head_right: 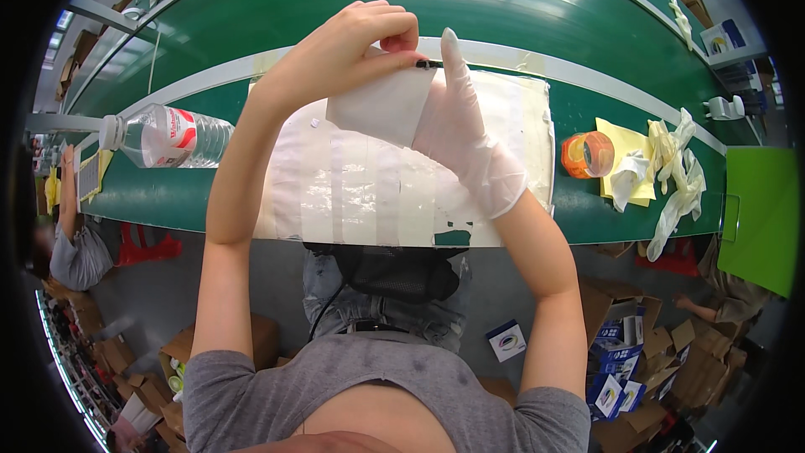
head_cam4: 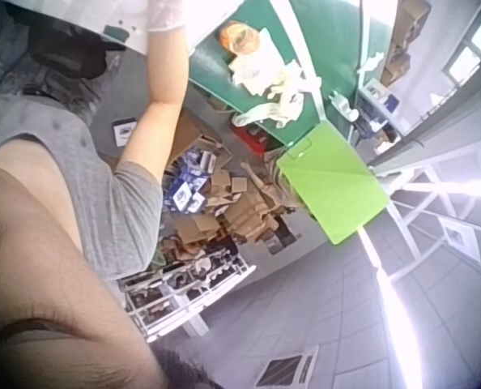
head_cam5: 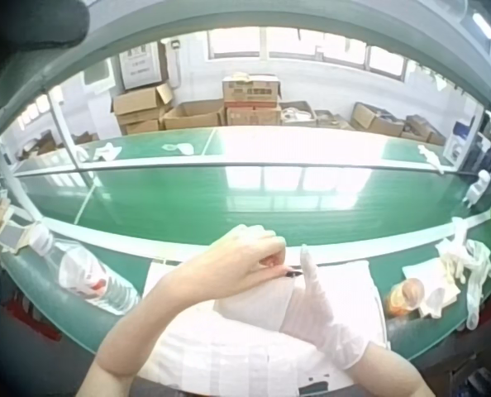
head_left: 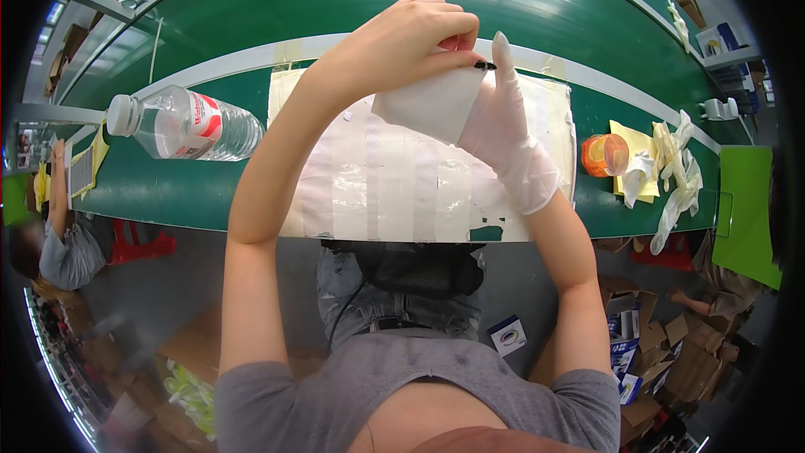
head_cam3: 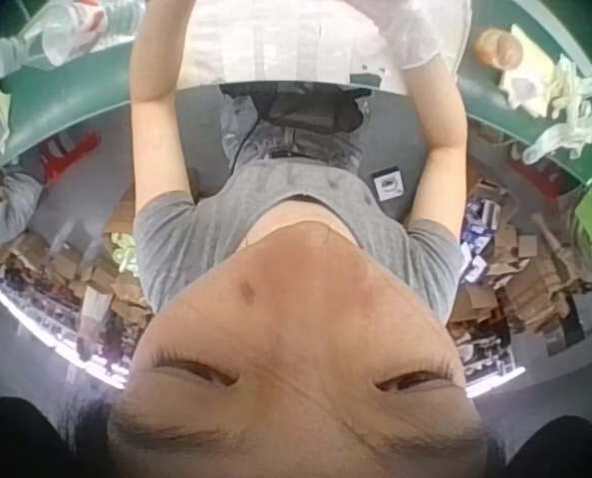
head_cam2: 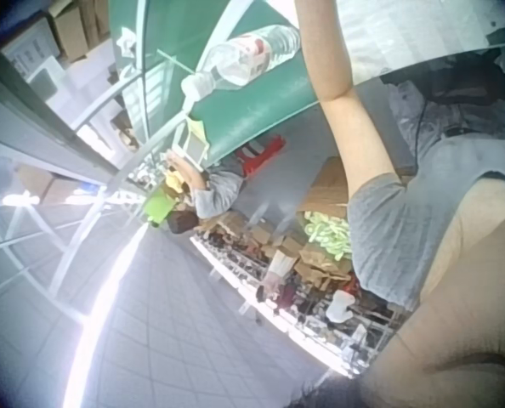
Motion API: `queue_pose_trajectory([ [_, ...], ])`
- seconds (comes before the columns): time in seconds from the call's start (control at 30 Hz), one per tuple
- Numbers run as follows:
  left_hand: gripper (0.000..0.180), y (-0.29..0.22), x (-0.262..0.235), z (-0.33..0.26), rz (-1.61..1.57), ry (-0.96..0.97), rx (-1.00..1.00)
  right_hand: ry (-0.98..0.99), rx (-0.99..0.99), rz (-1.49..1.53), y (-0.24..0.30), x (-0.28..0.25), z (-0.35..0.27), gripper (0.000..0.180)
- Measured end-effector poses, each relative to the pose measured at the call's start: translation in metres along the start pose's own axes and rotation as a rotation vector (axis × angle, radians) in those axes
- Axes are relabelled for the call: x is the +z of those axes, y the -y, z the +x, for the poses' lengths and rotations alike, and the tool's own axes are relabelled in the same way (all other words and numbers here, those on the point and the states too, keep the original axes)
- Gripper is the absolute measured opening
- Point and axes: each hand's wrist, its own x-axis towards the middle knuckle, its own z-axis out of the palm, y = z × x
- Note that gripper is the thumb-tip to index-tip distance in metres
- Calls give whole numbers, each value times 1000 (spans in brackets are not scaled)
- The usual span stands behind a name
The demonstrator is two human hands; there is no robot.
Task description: Cleaning and inspection of a white circular lighting fixture before wrapping.
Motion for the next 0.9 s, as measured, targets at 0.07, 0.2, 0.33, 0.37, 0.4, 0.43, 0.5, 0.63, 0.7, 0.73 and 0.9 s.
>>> queue_pose_trajectory([
  [0.07, 18, -2, 2, 1, -34, -36, 14, -42, -26, 1, 3, 5, -3, 92],
  [0.2, 19, -7, 5, 3, -81, -48, -6, -53, -37, -39, 5, 7, -4, 93],
  [0.33, 19, -18, 0, 3, -42, -37, 22, -81, -12, 41, 4, -2, -4, 91],
  [0.37, 19, -24, -2, 3, -78, -43, 39, -77, -8, 91, 3, -5, -2, 91],
  [0.4, 19, -31, -5, 1, -113, -48, 56, -75, -8, 92, 3, -8, -3, 91],
  [0.43, 19, -36, -7, -1, -111, -47, 54, -45, -6, 97, 5, -10, -5, 88],
  [0.5, 18, -48, -7, -1, -197, 33, 61, -24, -12, 95, 8, -18, -12, 85],
  [0.63, 17, -64, -9, -1, -401, 160, 127, 16, -156, -353, 1, -56, -10, 75],
  [0.7, 18, -61, 0, 2, -261, 106, 134, 304, -132, 154, -5, -82, 12, 74],
  [0.73, 18, -56, 6, 1, -112, 53, 125, 307, -130, 156, -8, -91, 4, 74],
  [0.9, 20, -19, 14, 2, 14, 61, -89, -138, -21, 78, -2, 6, -13, 93],
])
